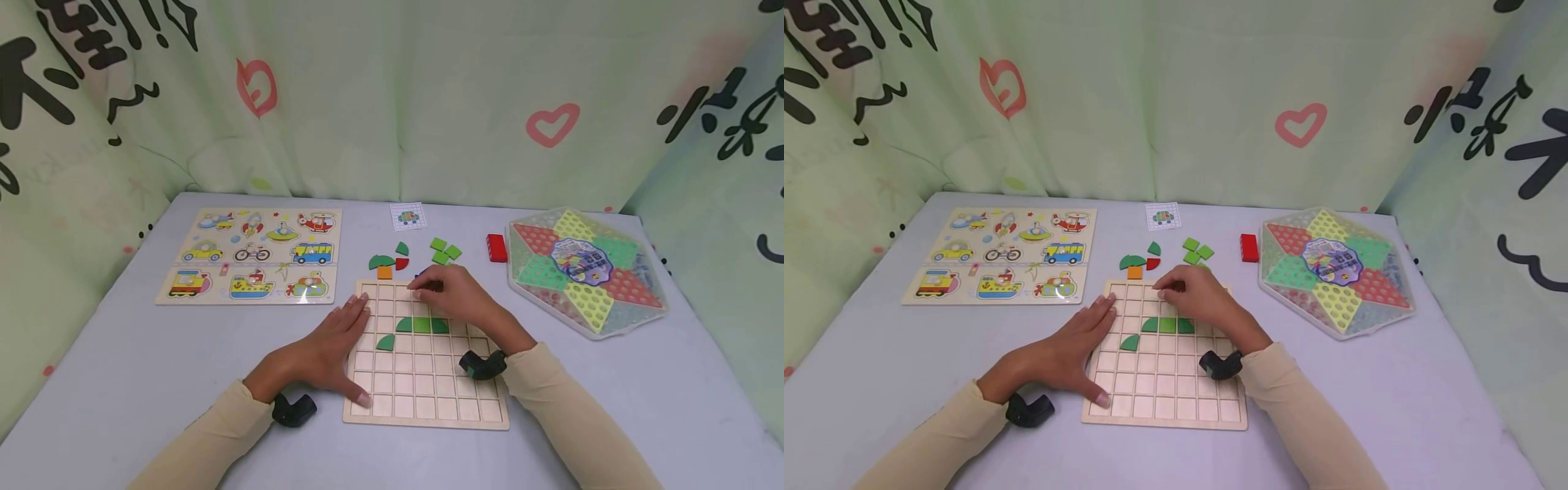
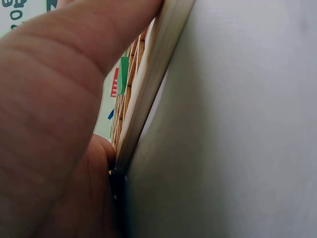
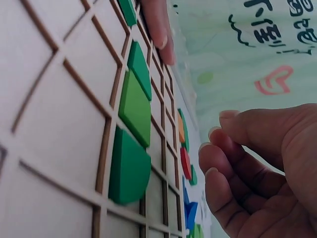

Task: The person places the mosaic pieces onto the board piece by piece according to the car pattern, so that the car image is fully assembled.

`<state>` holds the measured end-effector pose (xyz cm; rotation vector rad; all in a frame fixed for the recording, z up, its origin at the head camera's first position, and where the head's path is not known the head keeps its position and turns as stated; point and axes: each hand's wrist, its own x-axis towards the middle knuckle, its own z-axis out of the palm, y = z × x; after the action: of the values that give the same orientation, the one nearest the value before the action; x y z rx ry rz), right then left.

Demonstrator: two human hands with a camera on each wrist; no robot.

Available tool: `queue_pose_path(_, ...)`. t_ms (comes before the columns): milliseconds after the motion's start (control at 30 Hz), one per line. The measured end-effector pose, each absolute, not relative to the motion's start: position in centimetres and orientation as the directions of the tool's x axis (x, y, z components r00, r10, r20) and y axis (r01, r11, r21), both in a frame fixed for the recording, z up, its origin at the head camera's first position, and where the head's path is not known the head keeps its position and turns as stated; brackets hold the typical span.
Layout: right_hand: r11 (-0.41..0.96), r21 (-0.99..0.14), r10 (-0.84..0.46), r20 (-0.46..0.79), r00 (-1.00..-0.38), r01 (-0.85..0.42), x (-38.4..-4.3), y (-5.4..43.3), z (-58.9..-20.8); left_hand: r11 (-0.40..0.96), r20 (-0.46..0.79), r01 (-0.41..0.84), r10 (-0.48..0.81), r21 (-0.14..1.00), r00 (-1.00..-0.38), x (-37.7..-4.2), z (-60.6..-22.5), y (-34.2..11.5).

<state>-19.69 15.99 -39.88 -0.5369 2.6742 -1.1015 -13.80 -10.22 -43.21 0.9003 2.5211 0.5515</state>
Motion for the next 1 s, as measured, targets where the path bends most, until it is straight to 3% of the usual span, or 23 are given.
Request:
queue_pose_path(700, 0.682, -0.729, -0.072, 0.011, -0.997, -0.057, -22.4, 20.3, -41.4, 0.720, -0.242, 0.505, 0.660, 0.476, -0.712, -13.8, -43.2, -10.1)
queue_pose_path(1000, 0.675, -0.735, -0.060, 0.021, -0.998, -0.056, -22.5, 20.4, -41.9, 0.722, -0.246, 0.502, 0.657, 0.475, -0.712, -13.8, -43.2, -10.1)
